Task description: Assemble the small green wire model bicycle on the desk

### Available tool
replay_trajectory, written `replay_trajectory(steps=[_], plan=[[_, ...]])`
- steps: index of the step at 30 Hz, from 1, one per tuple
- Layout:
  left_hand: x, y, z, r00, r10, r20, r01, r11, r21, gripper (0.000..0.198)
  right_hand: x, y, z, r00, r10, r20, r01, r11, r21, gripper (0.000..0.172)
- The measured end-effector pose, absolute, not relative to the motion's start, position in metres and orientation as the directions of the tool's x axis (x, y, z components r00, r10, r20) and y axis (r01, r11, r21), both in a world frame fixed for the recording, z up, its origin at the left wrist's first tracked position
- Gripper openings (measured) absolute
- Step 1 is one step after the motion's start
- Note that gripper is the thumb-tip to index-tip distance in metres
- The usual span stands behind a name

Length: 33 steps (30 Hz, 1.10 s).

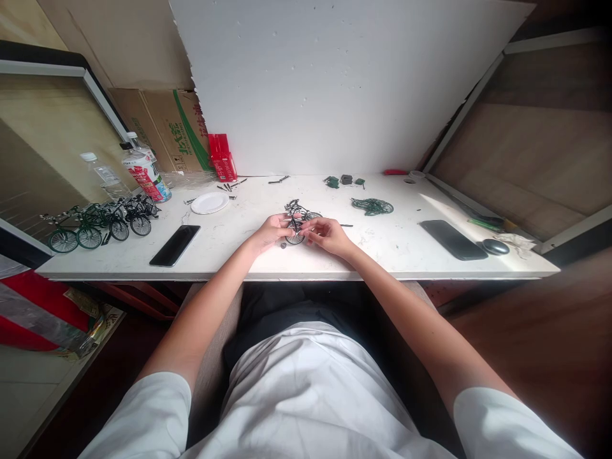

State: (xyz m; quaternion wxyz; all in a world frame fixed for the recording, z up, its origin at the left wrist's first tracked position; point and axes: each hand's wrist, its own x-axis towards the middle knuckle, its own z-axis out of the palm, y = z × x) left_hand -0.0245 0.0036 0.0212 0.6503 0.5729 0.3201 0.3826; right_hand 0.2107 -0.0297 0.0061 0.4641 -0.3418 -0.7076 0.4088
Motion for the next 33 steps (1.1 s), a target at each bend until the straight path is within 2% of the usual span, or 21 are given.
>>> replay_trajectory(steps=[33], plan=[[-0.0232, 0.0036, 0.0211, 0.486, 0.874, 0.013, -0.123, 0.054, 0.991, 0.075, 0.2098, -0.0309, 0.0068, -0.333, 0.868, 0.368, 0.146, 0.432, -0.89, 0.023]])
